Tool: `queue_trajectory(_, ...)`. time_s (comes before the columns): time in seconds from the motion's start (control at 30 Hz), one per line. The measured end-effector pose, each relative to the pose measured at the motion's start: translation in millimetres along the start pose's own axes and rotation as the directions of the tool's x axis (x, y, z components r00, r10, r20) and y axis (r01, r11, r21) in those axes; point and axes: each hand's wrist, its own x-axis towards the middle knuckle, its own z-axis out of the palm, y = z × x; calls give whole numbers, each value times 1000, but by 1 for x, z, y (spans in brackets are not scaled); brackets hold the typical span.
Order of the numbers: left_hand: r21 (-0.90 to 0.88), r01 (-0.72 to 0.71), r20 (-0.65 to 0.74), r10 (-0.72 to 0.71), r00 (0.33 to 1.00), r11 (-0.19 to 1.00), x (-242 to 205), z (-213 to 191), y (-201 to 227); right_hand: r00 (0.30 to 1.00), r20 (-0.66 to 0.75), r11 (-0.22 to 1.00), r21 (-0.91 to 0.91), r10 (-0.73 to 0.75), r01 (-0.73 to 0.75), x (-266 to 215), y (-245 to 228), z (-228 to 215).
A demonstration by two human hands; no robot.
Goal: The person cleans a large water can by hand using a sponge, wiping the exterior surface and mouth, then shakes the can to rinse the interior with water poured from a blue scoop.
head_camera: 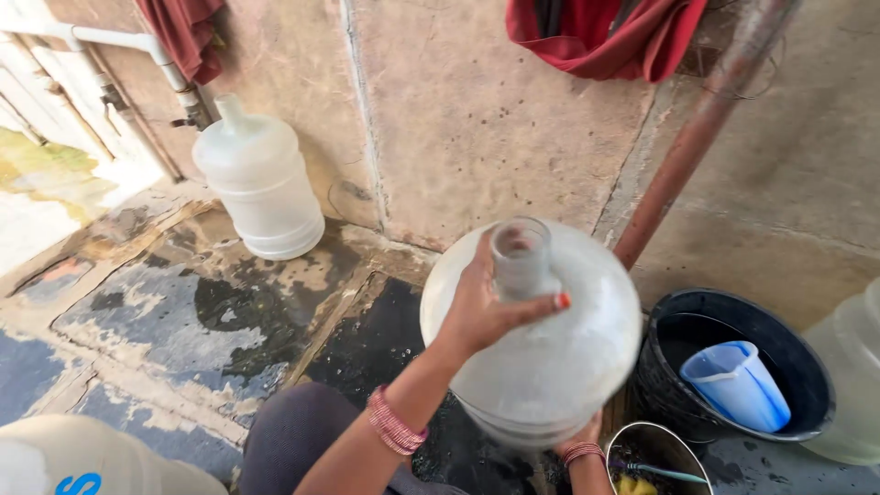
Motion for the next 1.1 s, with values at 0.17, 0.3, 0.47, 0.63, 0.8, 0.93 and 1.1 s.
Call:
queue_trajectory(0.17, -430, 28, -317, -180, 931, 902, 23, -28, -15, 1000, 10, 970, -240, -26, 27, 10, -26, 14)
queue_trajectory(0.3, -517, -221, -110, 192, 975, 827, 4, -70, 25, 842, 321, 860, -131, -434, 494, -22, -114, 50)
queue_trajectory(0.47, -590, -182, -117, 140, 983, 787, 20, -58, -3, 860, 134, 846, -159, -493, 510, -15, -99, 42)
queue_trajectory(0.63, -436, 104, -253, -232, 939, 894, 43, -24, -47, 977, 204, 975, -193, -71, 111, 5, -2, 6)
queue_trajectory(0.8, -556, -153, -48, 152, 987, 817, 21, -72, 20, 873, 187, 881, -69, -450, 469, -9, -69, 42)
queue_trajectory(0.93, -575, -248, -73, 253, 965, 779, 12, -69, 39, 792, 253, 828, 75, -555, 556, -23, -96, 52)
queue_trajectory(1.1, -469, 84, -189, -193, 963, 879, 40, -25, -42, 993, -34, 993, -42, -113, 112, -5, -15, -9)
